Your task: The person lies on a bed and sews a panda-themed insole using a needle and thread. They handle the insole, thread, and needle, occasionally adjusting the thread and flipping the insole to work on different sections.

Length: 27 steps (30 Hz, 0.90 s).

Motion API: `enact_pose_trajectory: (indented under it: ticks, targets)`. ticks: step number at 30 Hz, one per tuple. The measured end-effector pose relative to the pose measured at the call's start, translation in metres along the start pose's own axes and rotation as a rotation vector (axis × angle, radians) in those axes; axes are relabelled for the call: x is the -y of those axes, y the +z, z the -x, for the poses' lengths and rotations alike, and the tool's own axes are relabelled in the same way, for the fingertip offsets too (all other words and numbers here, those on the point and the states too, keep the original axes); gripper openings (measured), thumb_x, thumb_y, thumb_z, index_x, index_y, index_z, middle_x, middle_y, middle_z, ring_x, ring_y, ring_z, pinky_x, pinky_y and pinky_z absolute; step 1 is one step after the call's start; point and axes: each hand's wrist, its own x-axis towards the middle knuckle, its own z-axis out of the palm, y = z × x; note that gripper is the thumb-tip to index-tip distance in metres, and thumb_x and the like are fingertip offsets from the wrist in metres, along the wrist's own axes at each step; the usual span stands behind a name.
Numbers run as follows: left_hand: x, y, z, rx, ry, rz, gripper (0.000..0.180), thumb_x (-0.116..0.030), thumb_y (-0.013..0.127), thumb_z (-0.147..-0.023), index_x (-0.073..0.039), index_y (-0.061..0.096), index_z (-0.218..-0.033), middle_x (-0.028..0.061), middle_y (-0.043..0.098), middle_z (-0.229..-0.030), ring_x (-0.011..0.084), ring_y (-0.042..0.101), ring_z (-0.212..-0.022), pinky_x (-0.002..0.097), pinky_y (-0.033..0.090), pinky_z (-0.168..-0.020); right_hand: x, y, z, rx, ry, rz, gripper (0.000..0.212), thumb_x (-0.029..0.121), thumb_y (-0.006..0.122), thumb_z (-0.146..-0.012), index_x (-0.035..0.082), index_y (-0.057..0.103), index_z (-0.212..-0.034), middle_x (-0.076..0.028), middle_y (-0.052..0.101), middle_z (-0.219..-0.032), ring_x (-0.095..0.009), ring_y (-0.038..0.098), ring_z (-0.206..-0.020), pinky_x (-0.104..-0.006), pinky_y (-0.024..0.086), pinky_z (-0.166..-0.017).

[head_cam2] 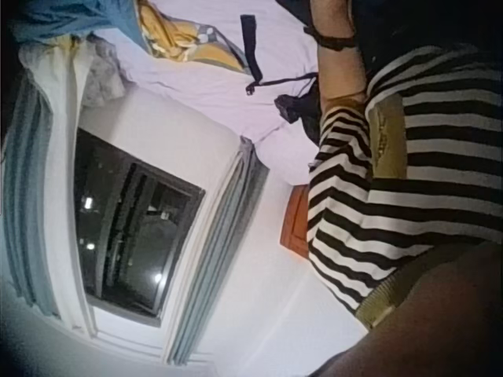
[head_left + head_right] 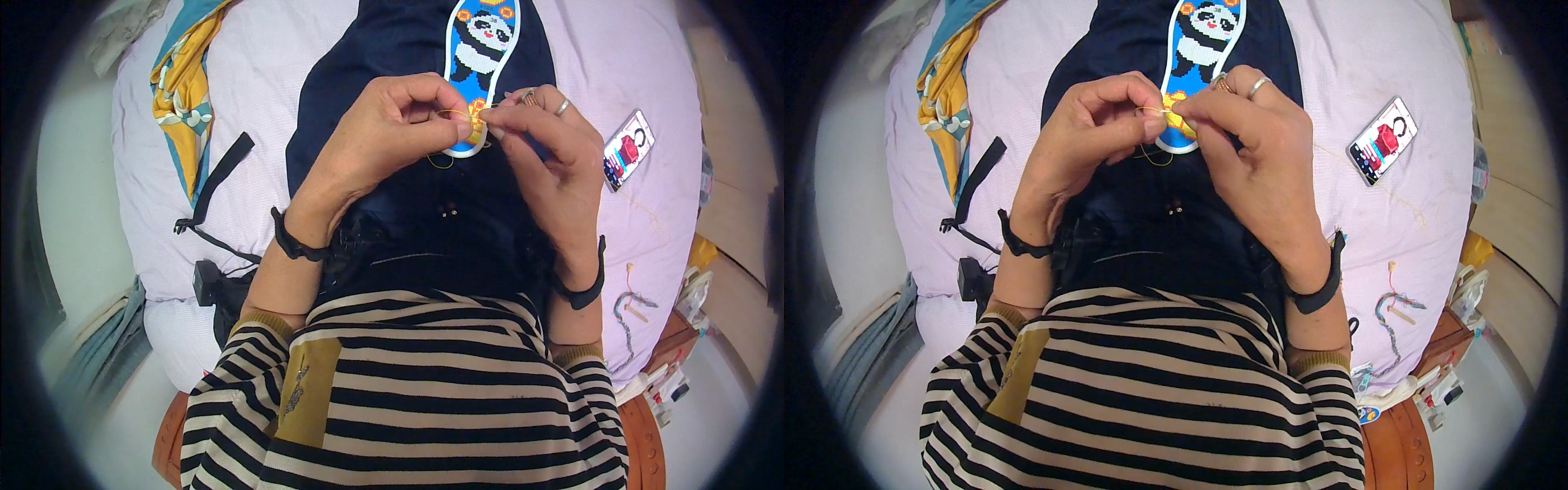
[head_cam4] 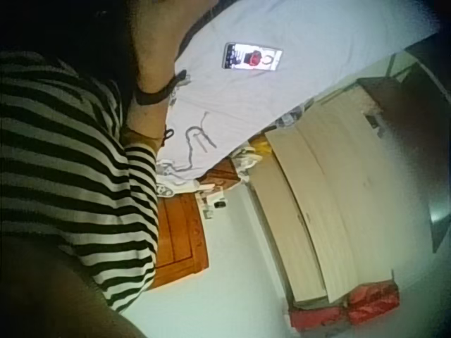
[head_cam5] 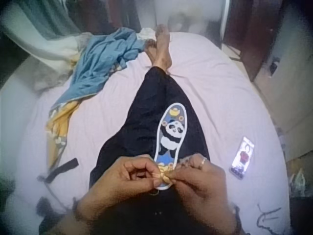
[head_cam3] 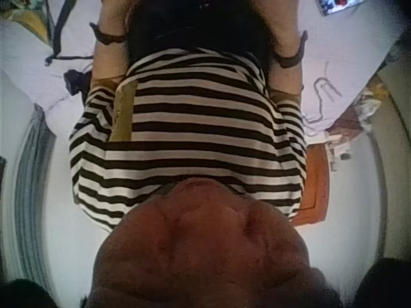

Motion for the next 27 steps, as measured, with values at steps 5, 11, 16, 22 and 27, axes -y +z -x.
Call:
enact_pose_trajectory:
  ticks: [5,11,16,22,27]
  targets:
    - [0.000,0.001,0.000,0.016,-0.049,0.050,0.009,-0.011,0.066,-0.079,-0.004,0.064,-0.083,-0.0009,0.055,-0.079,0.0022,0.043,-0.053,0.0152,0.031,-0.045,-0.004,0.003,0.002,-0.020,-0.020,0.027,0.021,-0.010,0.062,-0.071,0.002,0.067,-0.088,-0.008,0.058,-0.080,-0.018,0.059,-0.081,-0.0243,0.045,-0.070]
    - [-0.002,0.002,0.000,0.007,-0.060,0.071,0.009,-0.011,0.065,-0.079,-0.003,0.063,-0.082,0.0000,0.055,-0.079,0.0032,0.042,-0.052,0.0165,0.030,-0.045,0.005,-0.001,0.000,0.004,0.012,0.082,0.021,-0.010,0.062,-0.071,0.002,0.067,-0.087,-0.008,0.058,-0.079,-0.019,0.059,-0.081,-0.0271,0.047,-0.076]
    - [-0.005,0.004,0.000,0.017,-0.079,0.069,0.009,-0.010,0.065,-0.078,-0.002,0.063,-0.082,-0.0007,0.054,-0.079,0.0030,0.041,-0.052,0.0164,0.030,-0.045,0.002,-0.001,0.000,-0.014,-0.020,0.019,0.021,-0.009,0.062,-0.070,0.002,0.067,-0.087,-0.009,0.058,-0.078,-0.019,0.058,-0.078,-0.0299,0.047,-0.081]
    - [-0.009,0.004,0.001,0.019,-0.071,0.045,0.007,-0.009,0.065,-0.076,-0.003,0.062,-0.080,-0.0010,0.054,-0.079,0.0029,0.043,-0.054,0.0163,0.032,-0.046,0.004,-0.004,-0.002,-0.006,-0.013,-0.004,0.019,-0.008,0.062,-0.071,0.001,0.067,-0.086,-0.009,0.057,-0.076,-0.019,0.058,-0.077,-0.0310,0.046,-0.083]
    - [-0.006,0.003,0.000,0.041,-0.018,0.040,0.007,-0.007,0.065,-0.076,-0.002,0.061,-0.079,-0.0003,0.053,-0.079,0.0030,0.043,-0.055,0.0160,0.033,-0.046,0.001,-0.004,0.000,-0.008,-0.003,-0.011,0.018,-0.008,0.062,-0.071,0.001,0.067,-0.086,-0.009,0.058,-0.076,-0.019,0.058,-0.077,-0.0314,0.046,-0.083]
